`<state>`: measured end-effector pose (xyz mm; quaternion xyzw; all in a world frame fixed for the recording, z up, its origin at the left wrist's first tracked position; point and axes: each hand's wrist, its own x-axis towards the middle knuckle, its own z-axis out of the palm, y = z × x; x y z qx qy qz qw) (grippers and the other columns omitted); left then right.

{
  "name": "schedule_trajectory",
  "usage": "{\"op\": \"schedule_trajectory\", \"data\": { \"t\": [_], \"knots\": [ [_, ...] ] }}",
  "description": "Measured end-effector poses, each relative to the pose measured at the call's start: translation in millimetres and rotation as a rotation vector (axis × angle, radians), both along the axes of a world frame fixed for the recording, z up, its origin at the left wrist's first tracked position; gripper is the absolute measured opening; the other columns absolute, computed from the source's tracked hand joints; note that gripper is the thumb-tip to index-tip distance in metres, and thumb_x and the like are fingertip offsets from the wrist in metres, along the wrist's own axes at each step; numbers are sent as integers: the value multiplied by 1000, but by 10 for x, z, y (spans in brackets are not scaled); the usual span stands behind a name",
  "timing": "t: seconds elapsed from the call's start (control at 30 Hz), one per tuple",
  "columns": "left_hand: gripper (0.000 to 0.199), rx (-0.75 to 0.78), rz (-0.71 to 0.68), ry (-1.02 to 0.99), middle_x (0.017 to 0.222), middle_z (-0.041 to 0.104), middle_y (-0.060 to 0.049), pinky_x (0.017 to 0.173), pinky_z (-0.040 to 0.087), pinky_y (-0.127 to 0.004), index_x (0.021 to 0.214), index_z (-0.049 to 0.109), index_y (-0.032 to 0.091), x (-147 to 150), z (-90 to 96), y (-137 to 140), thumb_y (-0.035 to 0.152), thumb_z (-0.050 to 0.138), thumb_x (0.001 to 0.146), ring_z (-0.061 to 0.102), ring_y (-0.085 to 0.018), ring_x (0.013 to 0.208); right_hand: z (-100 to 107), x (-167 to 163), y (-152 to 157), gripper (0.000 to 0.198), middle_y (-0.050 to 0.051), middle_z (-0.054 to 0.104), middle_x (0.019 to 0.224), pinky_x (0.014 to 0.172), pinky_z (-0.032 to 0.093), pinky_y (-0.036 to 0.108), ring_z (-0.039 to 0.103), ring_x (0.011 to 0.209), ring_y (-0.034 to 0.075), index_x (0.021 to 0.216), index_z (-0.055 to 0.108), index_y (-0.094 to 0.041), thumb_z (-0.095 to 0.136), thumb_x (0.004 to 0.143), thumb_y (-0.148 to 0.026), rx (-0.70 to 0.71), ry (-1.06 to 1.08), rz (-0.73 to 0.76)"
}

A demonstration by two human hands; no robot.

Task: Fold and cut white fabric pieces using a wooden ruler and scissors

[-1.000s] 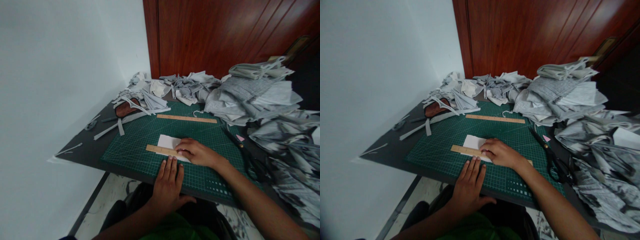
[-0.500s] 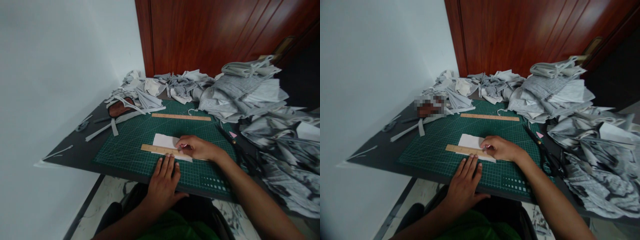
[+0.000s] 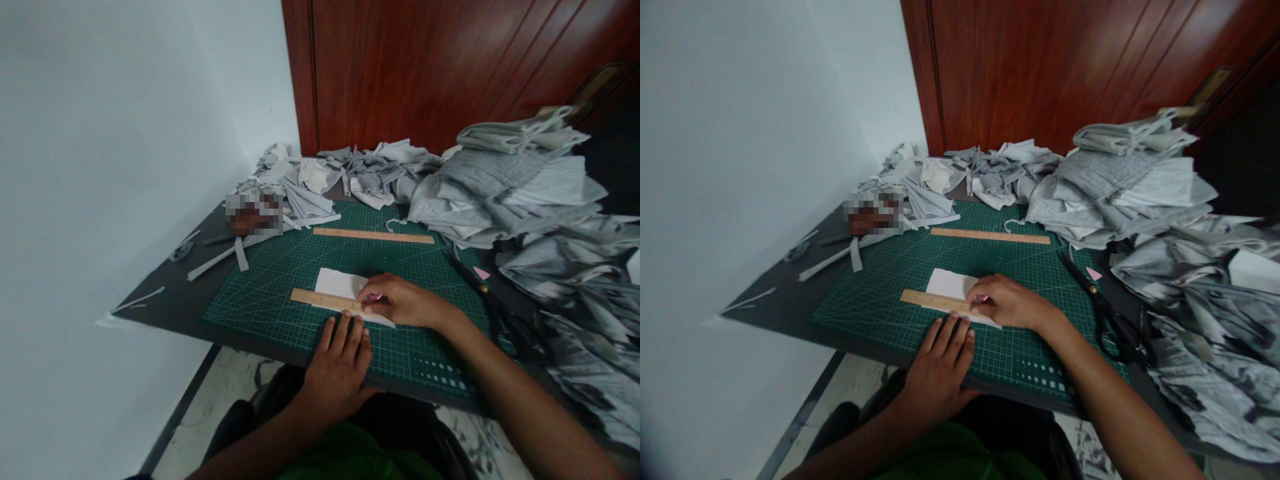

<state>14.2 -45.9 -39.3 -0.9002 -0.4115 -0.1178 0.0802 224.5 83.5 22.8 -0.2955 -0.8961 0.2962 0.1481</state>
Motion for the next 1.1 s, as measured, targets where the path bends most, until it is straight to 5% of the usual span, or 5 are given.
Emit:
{"op": "schedule_trajectory", "data": {
  "t": [0.33, 0.5, 0.6, 0.73, 1.1],
  "knots": [
    [96, -69, -12, -19, 158, 45, -21, 122, 22, -58, 142, 55, 8, -8, 69, -10, 84, 51, 85, 33, -42, 150, -11, -31, -26, 9, 3, 72, 90, 81, 43, 31, 63, 85, 20, 100, 70, -20, 64, 94, -17, 61, -51, -11],
    [116, -102, -33, -245, 146, 59, -21, 118, 32, -57, 133, 62, 8, -8, 187, 74, 102, 39, 68, 47, -41, 140, -3, -29, -34, 9, 3, 70, 87, 78, 44, 30, 62, 82, 19, 100, 70, -20, 64, 94, -17, 52, -41, -5],
    [82, -165, -27, -399, 123, 72, -13, 106, 46, -51, 112, 71, 16, -37, 311, 240, 89, 49, 81, 62, -34, 120, -3, -24, -41, 10, 3, 70, 89, 78, 44, 31, 62, 83, 20, 102, 70, -20, 63, 95, -19, 52, -41, -13],
    [25, -113, 133, -568, 105, 72, -7, 90, 53, -38, 113, 70, 21, -232, 410, 567, 36, 52, 104, 65, -22, 99, 0, -23, -44, 9, 4, 71, 89, 79, 44, 32, 62, 84, 20, 102, 70, -21, 64, 95, -21, 49, -56, -7],
    [17, -234, -29, -343, 108, 71, -3, 95, 45, -42, 105, 75, 24, -668, 463, 966, 19, 70, 89, 57, -23, 107, -8, -32, -38, 9, 4, 70, 90, 80, 44, 31, 62, 83, 19, 100, 69, -20, 62, 96, -20, 46, -42, 12]
  ]
}}
